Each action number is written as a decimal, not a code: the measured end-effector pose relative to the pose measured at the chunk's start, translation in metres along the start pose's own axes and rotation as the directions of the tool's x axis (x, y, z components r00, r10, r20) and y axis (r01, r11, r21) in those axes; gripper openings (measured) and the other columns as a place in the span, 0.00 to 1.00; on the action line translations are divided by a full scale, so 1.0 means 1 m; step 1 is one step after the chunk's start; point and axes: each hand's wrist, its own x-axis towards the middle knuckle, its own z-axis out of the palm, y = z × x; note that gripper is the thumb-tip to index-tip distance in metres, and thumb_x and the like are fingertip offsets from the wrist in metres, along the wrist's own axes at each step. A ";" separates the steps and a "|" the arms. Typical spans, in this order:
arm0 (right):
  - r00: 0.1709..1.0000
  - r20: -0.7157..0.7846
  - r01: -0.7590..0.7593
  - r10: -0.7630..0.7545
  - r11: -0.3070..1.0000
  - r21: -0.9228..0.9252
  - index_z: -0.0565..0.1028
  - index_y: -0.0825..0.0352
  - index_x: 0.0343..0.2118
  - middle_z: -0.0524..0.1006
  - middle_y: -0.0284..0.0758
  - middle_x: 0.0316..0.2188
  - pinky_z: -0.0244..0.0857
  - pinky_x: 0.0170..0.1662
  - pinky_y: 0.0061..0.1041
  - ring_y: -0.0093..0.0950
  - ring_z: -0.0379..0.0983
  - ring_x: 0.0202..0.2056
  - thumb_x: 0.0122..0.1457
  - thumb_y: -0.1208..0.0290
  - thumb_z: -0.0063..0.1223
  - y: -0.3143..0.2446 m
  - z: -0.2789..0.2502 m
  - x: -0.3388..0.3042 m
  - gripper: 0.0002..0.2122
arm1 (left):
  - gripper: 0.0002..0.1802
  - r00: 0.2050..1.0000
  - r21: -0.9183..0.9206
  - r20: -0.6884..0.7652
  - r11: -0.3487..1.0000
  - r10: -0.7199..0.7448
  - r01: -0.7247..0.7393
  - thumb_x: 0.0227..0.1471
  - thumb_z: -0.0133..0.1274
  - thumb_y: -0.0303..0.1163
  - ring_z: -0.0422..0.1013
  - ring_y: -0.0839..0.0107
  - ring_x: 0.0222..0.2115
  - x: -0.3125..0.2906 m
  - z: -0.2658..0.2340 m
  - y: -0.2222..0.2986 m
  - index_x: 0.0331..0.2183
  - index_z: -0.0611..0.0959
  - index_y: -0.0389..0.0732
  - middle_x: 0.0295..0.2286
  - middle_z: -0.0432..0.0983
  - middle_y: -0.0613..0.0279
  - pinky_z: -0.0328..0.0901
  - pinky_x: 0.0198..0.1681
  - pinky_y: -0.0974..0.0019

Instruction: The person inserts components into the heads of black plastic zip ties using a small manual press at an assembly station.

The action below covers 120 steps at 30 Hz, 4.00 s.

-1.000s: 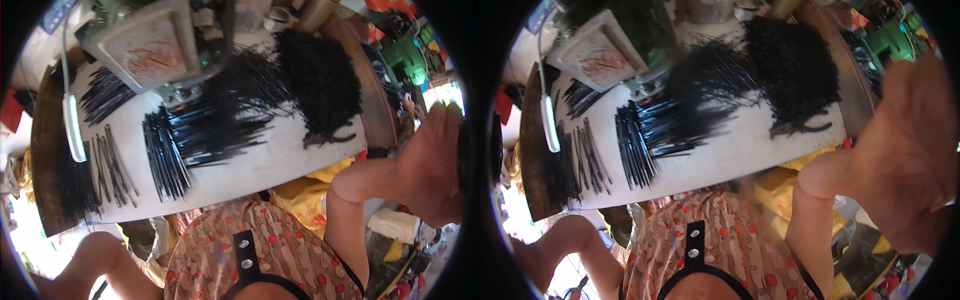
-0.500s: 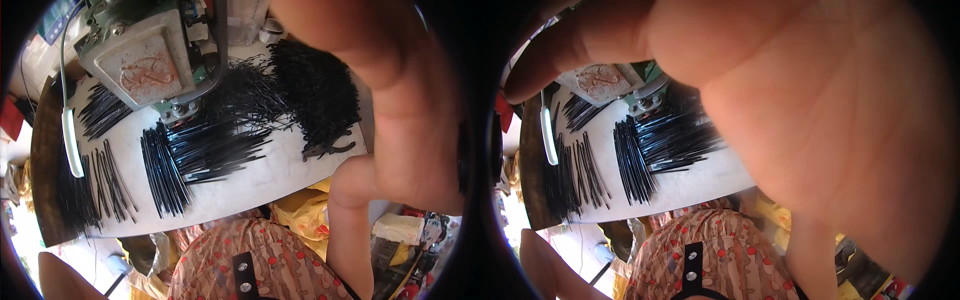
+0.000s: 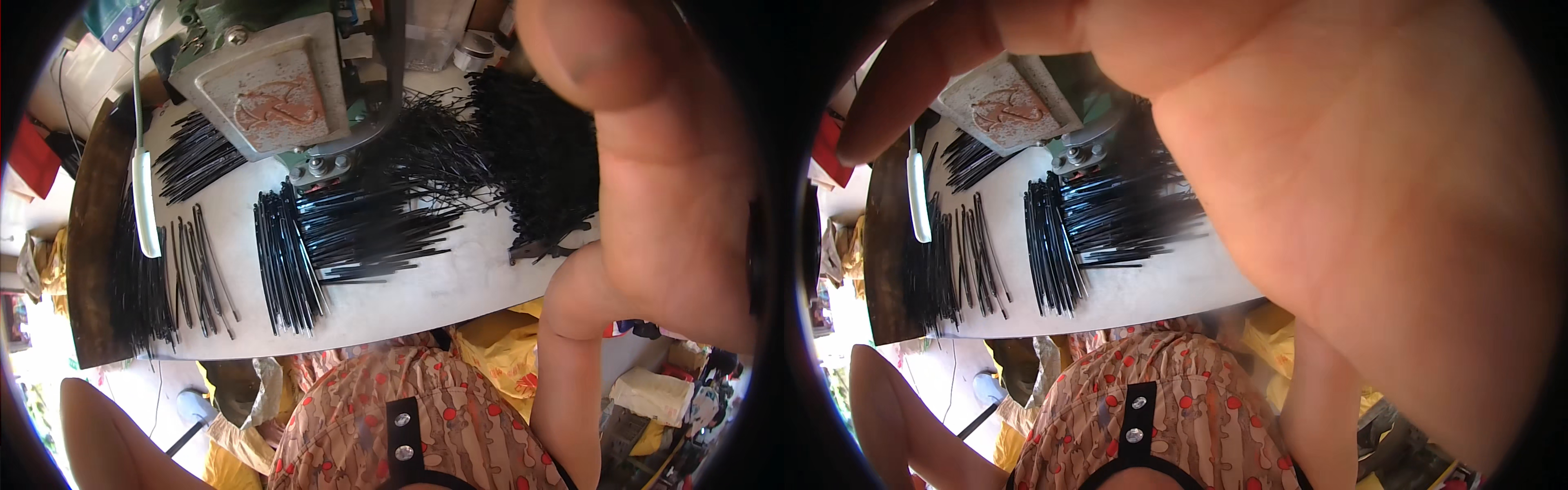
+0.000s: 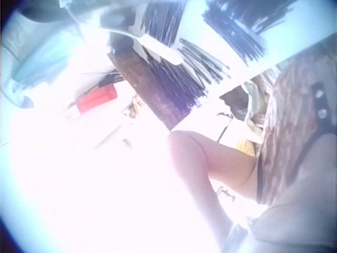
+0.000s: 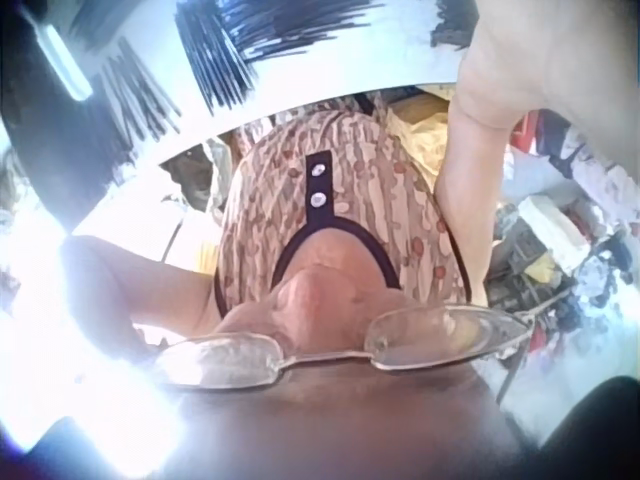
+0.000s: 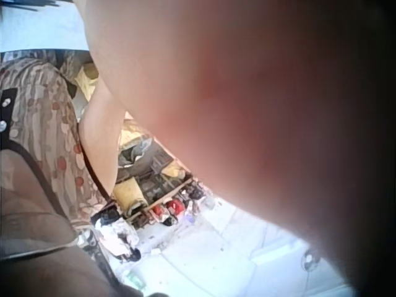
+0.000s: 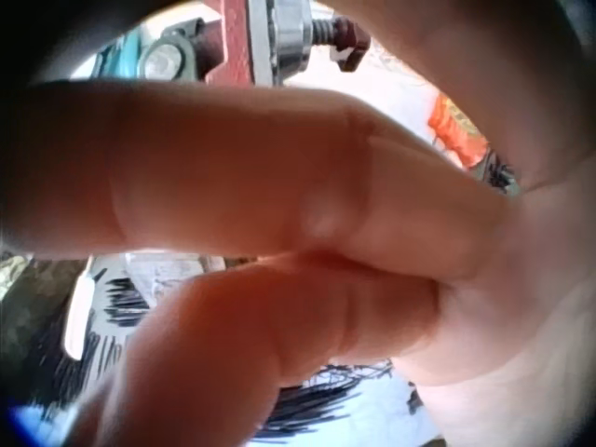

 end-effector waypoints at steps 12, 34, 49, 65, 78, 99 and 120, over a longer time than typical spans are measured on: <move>0.988 0.156 0.002 0.018 0.991 -0.131 0.54 0.77 0.49 0.53 0.52 0.50 0.52 0.49 0.33 0.39 0.54 0.50 0.44 0.58 0.45 -0.012 0.016 0.018 0.33 | 0.10 0.999 0.126 -0.039 0.992 0.020 -0.015 0.47 0.40 0.30 0.65 0.64 0.24 -0.016 -0.007 -0.008 0.25 0.72 0.32 0.26 0.67 0.54 0.61 0.29 0.67; 0.727 0.348 -0.508 0.592 0.805 -0.307 0.73 0.67 0.18 0.72 0.44 0.17 0.65 0.26 0.34 0.41 0.71 0.22 0.44 0.66 0.51 0.075 0.164 -0.071 0.09 | 0.03 0.735 0.191 0.671 0.980 -0.093 -0.051 0.39 0.51 0.26 0.66 0.61 0.25 -0.065 0.188 -0.082 0.22 0.74 0.39 0.21 0.65 0.59 0.63 0.26 0.64; 0.647 0.190 -0.681 0.738 0.672 -0.290 0.73 0.67 0.17 0.73 0.43 0.17 0.65 0.27 0.37 0.41 0.71 0.22 0.41 0.67 0.48 0.081 0.166 -0.070 0.08 | 0.06 0.637 0.192 0.770 0.940 0.034 -0.282 0.30 0.47 0.24 0.62 0.63 0.30 -0.048 0.215 -0.080 0.20 0.72 0.39 0.25 0.64 0.58 0.59 0.31 0.64; 0.651 -0.010 -0.693 0.759 0.599 0.401 0.72 0.70 0.20 0.72 0.45 0.18 0.64 0.28 0.36 0.41 0.71 0.24 0.40 0.73 0.46 0.074 0.156 -0.064 0.06 | 0.09 0.542 0.045 0.809 0.942 -0.230 0.333 0.38 0.39 0.13 0.64 0.64 0.16 -0.029 0.176 -0.074 0.27 0.69 0.30 0.21 0.65 0.52 0.59 0.20 0.65; 0.851 0.195 -0.525 0.488 0.783 0.333 0.68 0.68 0.26 0.71 0.42 0.16 0.63 0.25 0.37 0.41 0.70 0.22 0.49 0.73 0.44 0.038 0.171 -0.053 0.04 | 0.14 0.577 0.041 0.762 0.912 -0.293 0.409 0.42 0.39 0.15 0.60 0.78 0.15 -0.034 0.153 -0.084 0.35 0.73 0.29 0.21 0.68 0.59 0.57 0.19 0.74; 0.791 0.471 -0.604 0.390 0.619 0.502 0.73 0.70 0.22 0.74 0.38 0.16 0.63 0.28 0.26 0.30 0.72 0.22 0.45 0.74 0.51 0.040 0.169 -0.054 0.05 | 0.07 0.277 0.074 0.729 0.474 -0.626 0.877 0.46 0.45 0.21 0.64 0.82 0.17 -0.033 0.114 -0.118 0.31 0.75 0.34 0.24 0.71 0.63 0.58 0.18 0.81; 0.801 0.504 -0.597 0.323 0.367 0.713 0.70 0.75 0.20 0.71 0.37 0.11 0.61 0.16 0.20 0.23 0.70 0.14 0.45 0.80 0.47 0.013 0.218 -0.045 0.04 | 0.10 0.131 -0.351 0.754 -0.226 -0.644 0.909 0.48 0.48 0.31 0.67 0.77 0.29 -0.051 0.113 -0.140 0.33 0.73 0.37 0.28 0.71 0.63 0.63 0.28 0.76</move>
